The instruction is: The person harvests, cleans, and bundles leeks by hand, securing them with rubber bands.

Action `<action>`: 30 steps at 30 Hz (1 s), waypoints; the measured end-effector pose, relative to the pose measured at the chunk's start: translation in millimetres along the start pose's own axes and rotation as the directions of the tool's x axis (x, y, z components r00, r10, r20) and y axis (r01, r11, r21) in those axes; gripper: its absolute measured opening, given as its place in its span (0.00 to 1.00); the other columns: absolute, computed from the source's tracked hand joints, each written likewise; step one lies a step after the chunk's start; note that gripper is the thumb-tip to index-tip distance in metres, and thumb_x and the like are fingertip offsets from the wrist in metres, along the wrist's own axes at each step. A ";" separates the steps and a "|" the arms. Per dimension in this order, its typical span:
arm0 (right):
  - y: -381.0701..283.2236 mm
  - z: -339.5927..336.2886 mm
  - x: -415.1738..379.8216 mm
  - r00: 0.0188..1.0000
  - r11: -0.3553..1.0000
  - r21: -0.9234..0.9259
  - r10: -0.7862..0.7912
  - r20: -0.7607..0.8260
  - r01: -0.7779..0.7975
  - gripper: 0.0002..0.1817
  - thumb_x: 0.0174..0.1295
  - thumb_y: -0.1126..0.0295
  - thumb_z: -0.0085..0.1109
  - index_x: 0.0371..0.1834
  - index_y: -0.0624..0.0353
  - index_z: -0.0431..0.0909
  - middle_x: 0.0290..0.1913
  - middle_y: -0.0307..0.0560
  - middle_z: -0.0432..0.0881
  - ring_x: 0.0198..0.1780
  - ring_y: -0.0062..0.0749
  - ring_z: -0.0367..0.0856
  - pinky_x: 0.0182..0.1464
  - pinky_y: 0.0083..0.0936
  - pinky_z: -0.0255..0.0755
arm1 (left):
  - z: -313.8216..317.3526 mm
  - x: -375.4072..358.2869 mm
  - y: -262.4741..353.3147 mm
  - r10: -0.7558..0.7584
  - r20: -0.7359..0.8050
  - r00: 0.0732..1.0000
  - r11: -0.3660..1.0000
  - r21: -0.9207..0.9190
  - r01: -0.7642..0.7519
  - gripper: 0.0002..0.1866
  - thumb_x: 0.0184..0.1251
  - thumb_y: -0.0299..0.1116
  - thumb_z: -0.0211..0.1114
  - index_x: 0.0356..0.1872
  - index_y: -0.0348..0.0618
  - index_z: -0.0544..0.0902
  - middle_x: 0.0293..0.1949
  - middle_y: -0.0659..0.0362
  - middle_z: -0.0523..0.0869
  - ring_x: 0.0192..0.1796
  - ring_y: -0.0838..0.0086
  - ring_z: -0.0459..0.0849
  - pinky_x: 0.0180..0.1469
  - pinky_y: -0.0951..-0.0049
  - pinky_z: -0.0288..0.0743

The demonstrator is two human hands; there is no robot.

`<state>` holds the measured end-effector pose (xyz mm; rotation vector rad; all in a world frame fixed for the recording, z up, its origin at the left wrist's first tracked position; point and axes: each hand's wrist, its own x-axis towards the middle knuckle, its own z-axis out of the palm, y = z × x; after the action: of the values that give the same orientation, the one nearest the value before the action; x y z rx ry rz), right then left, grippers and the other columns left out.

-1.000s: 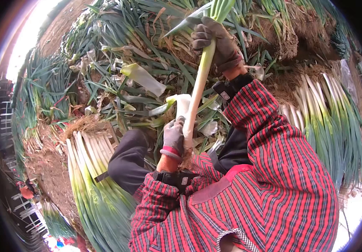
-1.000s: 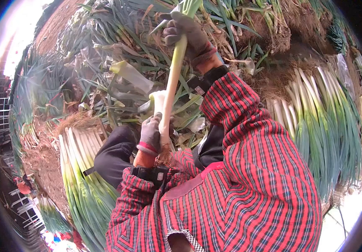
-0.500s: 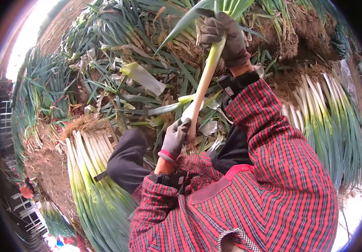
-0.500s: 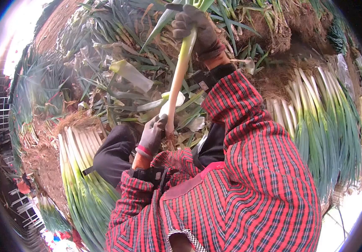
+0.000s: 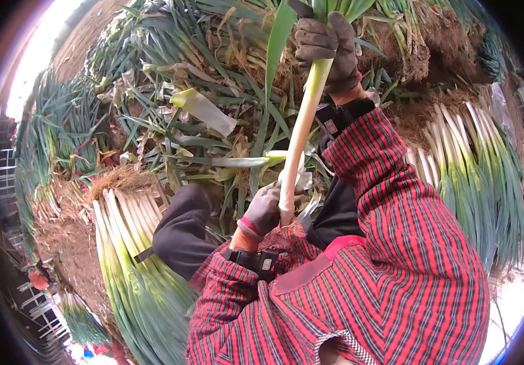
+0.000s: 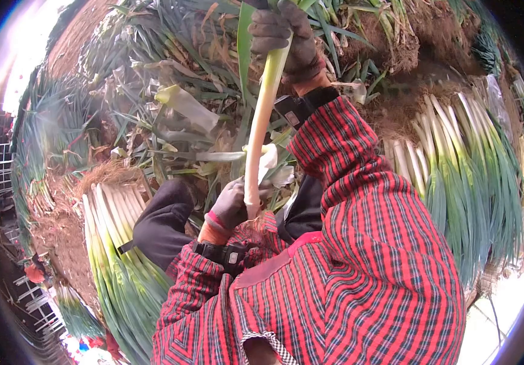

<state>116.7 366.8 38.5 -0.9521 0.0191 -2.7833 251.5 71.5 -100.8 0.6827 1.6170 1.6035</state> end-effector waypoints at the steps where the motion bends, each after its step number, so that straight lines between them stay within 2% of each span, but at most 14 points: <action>1: -6.1 -8.5 3.2 0.992 0.998 0.033 0.058 0.111 -0.062 0.37 0.72 0.64 0.54 0.75 0.73 0.48 0.29 0.29 0.63 0.25 0.08 0.62 0.28 0.09 0.67 | 2.6 0.3 18.3 -0.072 0.041 0.997 0.988 -0.135 0.077 0.17 0.72 0.36 0.55 0.54 0.34 0.77 0.40 0.54 0.87 0.37 0.70 0.85 0.44 0.68 0.80; 4: -5.4 -8.7 0.9 0.999 0.998 0.035 0.045 0.020 -0.046 0.39 0.71 0.58 0.56 0.74 0.72 0.49 0.29 0.30 0.63 0.26 0.11 0.65 0.32 0.13 0.71 | 8.1 -8.2 52.9 -0.364 0.155 0.919 0.626 -0.690 0.364 0.23 0.77 0.47 0.54 0.52 0.34 0.80 0.40 0.54 0.86 0.38 0.72 0.83 0.42 0.70 0.77; 7: -1.2 -0.7 2.1 0.915 0.894 -0.444 -0.138 -0.379 -0.050 0.39 0.69 0.53 0.59 0.71 0.71 0.56 0.31 0.34 0.68 0.29 0.16 0.70 0.36 0.19 0.74 | 11.6 -3.1 49.2 -0.283 -0.389 0.877 0.925 -0.353 0.142 0.21 0.74 0.47 0.60 0.49 0.34 0.81 0.39 0.58 0.86 0.39 0.78 0.81 0.43 0.74 0.76; 8: 3.9 0.2 4.4 0.778 0.700 -0.702 -0.364 -0.512 -0.134 0.38 0.67 0.48 0.60 0.65 0.71 0.63 0.35 0.40 0.72 0.33 0.21 0.74 0.39 0.23 0.75 | 10.9 -2.5 46.5 -0.197 -0.543 0.816 0.975 -0.197 0.105 0.21 0.73 0.47 0.62 0.47 0.34 0.81 0.39 0.59 0.86 0.39 0.81 0.81 0.43 0.76 0.76; 10: 6.6 -25.0 -1.6 0.668 0.720 -0.684 -0.454 -0.590 -0.115 0.33 0.67 0.50 0.62 0.59 0.71 0.68 0.35 0.38 0.75 0.34 0.20 0.75 0.37 0.21 0.74 | 1.6 -4.7 39.9 -0.102 -0.680 0.726 0.977 0.067 0.200 0.19 0.72 0.42 0.64 0.50 0.33 0.82 0.37 0.64 0.85 0.37 0.84 0.79 0.39 0.81 0.74; 12: -7.6 -59.3 -10.5 0.669 0.848 -0.525 -0.348 -0.657 -0.075 0.31 0.67 0.53 0.62 0.58 0.71 0.67 0.30 0.33 0.72 0.30 0.18 0.73 0.34 0.20 0.72 | 8.1 -3.7 47.9 -0.107 -0.660 0.744 0.993 -0.110 0.046 0.20 0.73 0.45 0.63 0.49 0.34 0.82 0.34 0.65 0.84 0.34 0.84 0.78 0.36 0.81 0.72; 13: -11.4 -62.8 -12.0 0.668 0.897 -0.438 -0.292 -0.685 -0.057 0.30 0.68 0.54 0.62 0.57 0.72 0.67 0.28 0.31 0.70 0.28 0.17 0.71 0.33 0.19 0.72 | 8.3 -4.0 44.4 -0.137 -0.637 0.759 0.989 -0.137 0.063 0.21 0.74 0.46 0.62 0.49 0.34 0.82 0.34 0.65 0.84 0.34 0.84 0.77 0.36 0.81 0.72; 17: -7.6 -41.5 -7.4 0.698 0.850 -0.527 -0.371 -0.612 -0.010 0.31 0.70 0.56 0.59 0.60 0.74 0.63 0.22 0.26 0.59 0.22 0.12 0.61 0.25 0.15 0.63 | 0.3 -5.3 41.9 -0.171 -0.555 0.814 0.985 -0.122 0.124 0.22 0.76 0.47 0.58 0.49 0.33 0.82 0.33 0.65 0.84 0.31 0.85 0.76 0.33 0.80 0.70; 20: -7.8 -30.0 -5.7 0.775 0.850 -0.527 -0.330 -0.539 -0.004 0.32 0.70 0.54 0.58 0.62 0.74 0.62 0.23 0.26 0.60 0.23 0.12 0.62 0.27 0.14 0.63 | 0.5 0.6 58.1 -0.177 -0.474 0.863 0.984 -0.114 0.140 0.20 0.77 0.43 0.57 0.49 0.32 0.82 0.33 0.65 0.83 0.31 0.85 0.76 0.32 0.80 0.71; 22: -14.9 -37.1 -9.0 0.862 0.934 -0.356 -0.193 -0.470 0.015 0.34 0.70 0.53 0.58 0.62 0.75 0.62 0.23 0.26 0.61 0.24 0.11 0.62 0.27 0.13 0.63 | -1.1 3.2 65.3 -0.257 -0.385 0.886 0.966 -0.133 0.222 0.19 0.77 0.42 0.57 0.49 0.33 0.81 0.33 0.64 0.83 0.31 0.85 0.76 0.31 0.80 0.71; 23: -16.7 -39.6 -9.5 0.878 0.961 -0.277 -0.156 -0.453 0.028 0.34 0.70 0.53 0.58 0.62 0.75 0.62 0.23 0.26 0.61 0.24 0.11 0.62 0.27 0.13 0.63 | 4.0 0.3 81.6 -0.405 -0.256 0.878 0.869 -0.406 0.283 0.19 0.77 0.42 0.56 0.50 0.33 0.81 0.34 0.64 0.84 0.31 0.85 0.76 0.32 0.80 0.72; 26: -23.6 -45.5 -7.6 0.860 0.963 -0.266 -0.161 -0.483 0.031 0.33 0.70 0.54 0.58 0.61 0.76 0.62 0.24 0.26 0.61 0.23 0.11 0.61 0.26 0.12 0.62 | 0.7 -0.2 85.0 -0.296 -0.313 0.903 0.897 -0.415 0.150 0.17 0.77 0.38 0.55 0.50 0.32 0.80 0.35 0.58 0.87 0.32 0.77 0.84 0.34 0.78 0.77; 27: -24.4 -45.8 -6.2 0.841 0.938 -0.345 -0.200 -0.503 0.017 0.33 0.70 0.54 0.58 0.60 0.76 0.63 0.24 0.26 0.61 0.23 0.11 0.61 0.25 0.12 0.62 | 3.7 0.9 79.7 -0.249 -0.428 0.869 0.943 -0.313 0.116 0.16 0.76 0.38 0.55 0.50 0.34 0.79 0.32 0.58 0.87 0.31 0.78 0.83 0.32 0.76 0.76; 30: -21.4 -48.3 -5.4 0.759 0.886 -0.464 -0.293 -0.581 -0.013 0.30 0.70 0.55 0.60 0.57 0.75 0.65 0.23 0.27 0.60 0.22 0.11 0.59 0.24 0.13 0.61 | 5.6 -7.0 82.3 -0.029 -0.349 0.937 0.953 0.274 0.132 0.15 0.74 0.38 0.56 0.50 0.36 0.78 0.31 0.54 0.85 0.29 0.74 0.83 0.32 0.72 0.75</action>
<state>87.6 386.3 -1.5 0.0072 0.7431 -3.1689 249.4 75.2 -18.1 0.4928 2.1405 1.4945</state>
